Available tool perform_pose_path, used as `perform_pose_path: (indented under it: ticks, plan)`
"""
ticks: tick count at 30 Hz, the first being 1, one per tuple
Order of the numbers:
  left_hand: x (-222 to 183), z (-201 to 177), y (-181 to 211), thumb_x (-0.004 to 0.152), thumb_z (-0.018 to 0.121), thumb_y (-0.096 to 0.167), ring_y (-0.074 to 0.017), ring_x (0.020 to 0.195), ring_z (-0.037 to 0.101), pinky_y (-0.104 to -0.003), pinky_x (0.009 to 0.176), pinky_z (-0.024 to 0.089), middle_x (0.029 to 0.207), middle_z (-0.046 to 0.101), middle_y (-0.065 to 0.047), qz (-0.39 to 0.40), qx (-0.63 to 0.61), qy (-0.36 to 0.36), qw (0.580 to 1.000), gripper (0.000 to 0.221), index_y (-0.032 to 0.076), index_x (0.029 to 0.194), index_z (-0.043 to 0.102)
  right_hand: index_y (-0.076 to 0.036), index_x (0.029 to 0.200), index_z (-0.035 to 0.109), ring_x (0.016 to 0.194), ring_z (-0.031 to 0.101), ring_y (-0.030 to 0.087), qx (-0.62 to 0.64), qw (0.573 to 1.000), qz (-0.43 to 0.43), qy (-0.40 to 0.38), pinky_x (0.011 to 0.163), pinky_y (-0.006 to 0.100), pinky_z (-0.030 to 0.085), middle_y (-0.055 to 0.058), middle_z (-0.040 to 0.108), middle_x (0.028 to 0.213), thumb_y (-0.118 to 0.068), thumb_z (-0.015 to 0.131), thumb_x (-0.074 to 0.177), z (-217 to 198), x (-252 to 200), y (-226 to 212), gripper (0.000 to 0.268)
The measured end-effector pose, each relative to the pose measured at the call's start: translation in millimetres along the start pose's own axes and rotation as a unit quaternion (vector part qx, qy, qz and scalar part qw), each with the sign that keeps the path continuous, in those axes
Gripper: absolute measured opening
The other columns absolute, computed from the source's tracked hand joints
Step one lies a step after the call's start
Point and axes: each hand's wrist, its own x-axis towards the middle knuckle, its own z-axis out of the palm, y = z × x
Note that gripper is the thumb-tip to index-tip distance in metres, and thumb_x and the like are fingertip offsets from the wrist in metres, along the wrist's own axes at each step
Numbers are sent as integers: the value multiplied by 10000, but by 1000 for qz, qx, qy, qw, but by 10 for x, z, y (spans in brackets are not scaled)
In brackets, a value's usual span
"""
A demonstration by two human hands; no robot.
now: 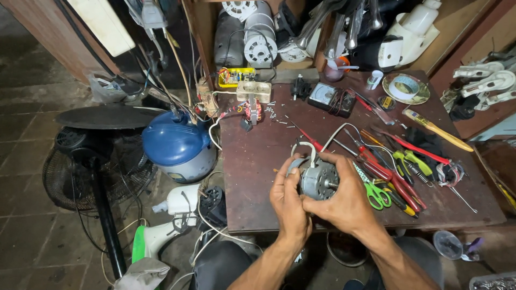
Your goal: The person is disassembling a fan motor at a workbench, using a screwdriver to remove screws and pry open the housing to access internal components.
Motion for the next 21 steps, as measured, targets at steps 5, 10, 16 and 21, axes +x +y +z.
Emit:
perform_pose_path:
  ticks: [5,10,16,21]
  plan:
    - [76,-38,-16,923,555,97,-251,840,672,-368,726,563,1045,719,-168,-13,-4,-7,1000,320,-3,1201,676,-118,1307,563,1130,592,246,-47,998,-25,12,948,335,452,102,628,1199,-334,884,492,47,12,78,903]
    - [138,-87,-63,930,500,93,-275,1064,657,-365,930,532,1239,693,-166,-14,-10,-32,999,367,-25,1254,626,-115,1373,557,1198,594,230,-54,998,-20,-9,985,349,449,73,647,1285,-364,905,558,-8,49,24,920]
    - [197,-129,-118,942,494,175,-245,1141,649,-352,1094,390,1233,704,-153,75,56,-96,991,369,-9,1224,644,-91,1423,504,1228,586,270,-68,997,20,-19,992,385,450,92,629,1344,-424,888,559,-23,105,-25,1002]
    - [310,-260,-170,817,698,85,-230,1069,639,-352,960,530,1302,647,-139,3,28,-117,993,534,26,1330,561,-90,1528,313,1283,539,338,-48,995,-10,-84,998,407,440,179,516,1453,-331,883,547,-167,73,80,1160]
